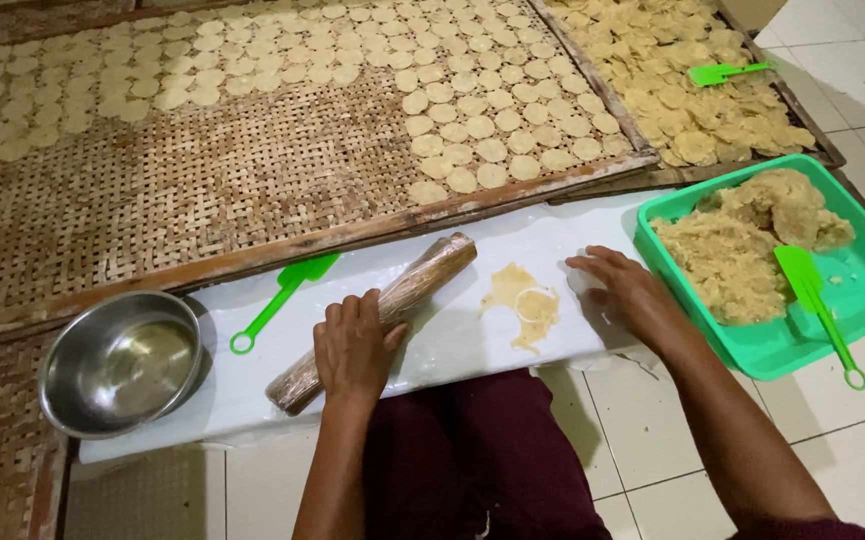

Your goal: The person rolls a piece of dough flat on a white surface using a rolling pin. They then use a small circular cutter to cut out a round shape from the flattened dough and place it onto a large woven tray filled with similar pieces.

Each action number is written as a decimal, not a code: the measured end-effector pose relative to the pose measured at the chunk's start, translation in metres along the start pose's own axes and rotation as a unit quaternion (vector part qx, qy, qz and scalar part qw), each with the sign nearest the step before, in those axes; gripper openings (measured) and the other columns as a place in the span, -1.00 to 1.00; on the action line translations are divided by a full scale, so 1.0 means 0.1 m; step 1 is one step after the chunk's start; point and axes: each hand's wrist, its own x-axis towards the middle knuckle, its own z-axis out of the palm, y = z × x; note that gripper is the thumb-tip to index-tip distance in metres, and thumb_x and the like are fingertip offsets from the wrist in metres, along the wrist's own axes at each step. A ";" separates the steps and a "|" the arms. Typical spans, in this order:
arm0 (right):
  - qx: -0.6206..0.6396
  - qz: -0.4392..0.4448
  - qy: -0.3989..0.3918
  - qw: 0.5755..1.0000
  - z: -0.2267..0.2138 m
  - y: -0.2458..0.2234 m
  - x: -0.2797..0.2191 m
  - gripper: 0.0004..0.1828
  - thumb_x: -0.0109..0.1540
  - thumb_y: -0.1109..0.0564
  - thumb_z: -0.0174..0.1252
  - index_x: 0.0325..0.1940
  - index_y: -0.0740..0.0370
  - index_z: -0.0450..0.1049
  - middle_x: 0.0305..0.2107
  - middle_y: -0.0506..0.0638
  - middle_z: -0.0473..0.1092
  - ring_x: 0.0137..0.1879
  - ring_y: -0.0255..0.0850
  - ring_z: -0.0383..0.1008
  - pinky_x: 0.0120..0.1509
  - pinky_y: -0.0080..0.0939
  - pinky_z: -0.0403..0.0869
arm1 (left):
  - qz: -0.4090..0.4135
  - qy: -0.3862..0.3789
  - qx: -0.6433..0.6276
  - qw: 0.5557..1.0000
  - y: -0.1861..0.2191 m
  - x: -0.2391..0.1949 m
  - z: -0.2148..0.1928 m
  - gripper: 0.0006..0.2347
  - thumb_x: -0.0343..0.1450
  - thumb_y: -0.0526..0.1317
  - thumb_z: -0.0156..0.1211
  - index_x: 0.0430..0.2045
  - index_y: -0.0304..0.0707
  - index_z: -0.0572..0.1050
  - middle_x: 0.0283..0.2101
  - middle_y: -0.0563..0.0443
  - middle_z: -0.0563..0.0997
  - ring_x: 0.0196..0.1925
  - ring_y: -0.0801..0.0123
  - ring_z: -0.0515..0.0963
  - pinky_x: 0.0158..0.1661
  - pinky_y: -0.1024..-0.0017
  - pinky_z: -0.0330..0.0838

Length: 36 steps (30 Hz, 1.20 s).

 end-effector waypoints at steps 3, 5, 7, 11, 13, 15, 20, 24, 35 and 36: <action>0.007 0.025 -0.046 0.999 -0.04 -0.07 0.06 -0.46 0.18 0.15 0.26 0.23 -0.27 0.47 0.31 0.03 0.32 0.35 0.16 0.39 0.39 0.14 0.43 | 0.012 0.024 0.006 1.000 -0.06 0.03 0.16 -0.42 0.36 0.18 0.26 0.19 -0.09 0.35 -0.12 0.03 0.46 0.02 0.15 0.45 -0.04 0.16 0.37; 0.042 0.018 -0.062 0.997 -0.24 -0.43 -0.05 -0.46 0.18 0.17 0.26 0.24 -0.19 0.47 0.30 0.08 0.34 0.34 0.21 0.39 0.37 0.16 0.44 | 0.010 0.024 0.002 1.000 -0.06 0.04 0.19 -0.42 0.36 0.18 0.25 0.19 -0.09 0.35 -0.12 0.05 0.45 0.02 0.16 0.45 -0.04 0.18 0.37; 0.078 0.011 -0.079 0.994 -0.36 -0.74 -0.11 -0.46 0.18 0.19 0.26 0.24 -0.12 0.47 0.28 0.14 0.36 0.33 0.26 0.39 0.34 0.19 0.45 | 0.007 0.024 -0.001 1.000 -0.07 0.04 0.21 -0.42 0.36 0.19 0.24 0.20 -0.08 0.34 -0.12 0.07 0.45 0.03 0.18 0.44 -0.05 0.19 0.36; 0.044 -0.009 -0.115 0.992 -0.39 -0.99 -0.14 -0.46 0.20 0.25 0.22 0.27 -0.05 0.46 0.30 0.16 0.33 0.35 0.21 0.39 0.38 0.19 0.43 | 0.016 0.051 0.009 0.999 -0.09 0.04 0.25 -0.42 0.33 0.18 0.29 0.17 -0.09 0.36 -0.13 0.05 0.46 0.00 0.18 0.47 -0.06 0.18 0.40; 0.027 -0.030 -0.118 0.992 -0.34 -0.99 -0.12 -0.45 0.21 0.27 0.20 0.30 0.02 0.42 0.29 0.21 0.31 0.39 0.23 0.35 0.39 0.21 0.42 | 0.019 0.056 0.002 0.998 -0.10 0.04 0.28 -0.41 0.33 0.18 0.31 0.16 -0.09 0.37 -0.14 0.03 0.46 -0.01 0.17 0.47 -0.08 0.17 0.41; -0.017 -0.009 -0.140 0.990 -0.26 -0.95 -0.09 -0.40 0.25 0.22 0.18 0.36 -0.21 0.37 0.34 0.08 0.27 0.40 0.13 0.35 0.42 0.16 0.40 | 0.018 0.060 -0.006 0.998 -0.11 0.06 0.33 -0.43 0.31 0.14 0.35 0.14 -0.08 0.38 -0.13 0.04 0.47 0.02 0.15 0.48 -0.05 0.15 0.42; -0.071 -0.031 -0.143 0.987 -0.15 -0.95 -0.08 -0.38 0.24 0.21 0.19 0.37 -0.23 0.36 0.33 0.07 0.29 0.39 0.10 0.37 0.41 0.14 0.42 | 0.020 0.067 -0.014 0.997 -0.13 0.06 0.36 -0.42 0.30 0.13 0.37 0.14 -0.10 0.38 -0.13 0.02 0.48 0.02 0.13 0.49 -0.04 0.12 0.43; -0.063 -0.048 -0.123 0.989 -0.08 -0.81 -0.03 -0.38 0.24 0.20 0.18 0.38 -0.19 0.34 0.31 0.12 0.31 0.37 0.15 0.38 0.39 0.20 0.42 | 0.023 0.072 0.009 0.997 -0.11 0.05 0.34 -0.41 0.29 0.15 0.37 0.14 -0.08 0.38 -0.13 0.03 0.48 0.03 0.14 0.50 -0.03 0.13 0.45; -0.069 -0.020 -0.132 0.989 -0.11 -0.91 -0.08 -0.38 0.22 0.21 0.22 0.35 -0.21 0.41 0.31 0.05 0.34 0.42 0.01 0.35 0.41 0.10 0.43 | 0.030 0.092 0.011 0.995 -0.10 0.03 0.34 -0.42 0.28 0.13 0.39 0.12 -0.10 0.38 -0.15 0.03 0.47 0.00 0.15 0.50 -0.07 0.14 0.46; -0.073 -0.021 -0.137 0.988 -0.11 -0.93 -0.09 -0.39 0.22 0.20 0.22 0.36 -0.18 0.40 0.31 0.08 0.34 0.42 0.04 0.36 0.41 0.11 0.43 | 0.031 0.096 0.013 0.995 -0.09 0.02 0.31 -0.42 0.28 0.12 0.40 0.12 -0.10 0.37 -0.15 0.02 0.47 -0.01 0.14 0.50 -0.07 0.14 0.47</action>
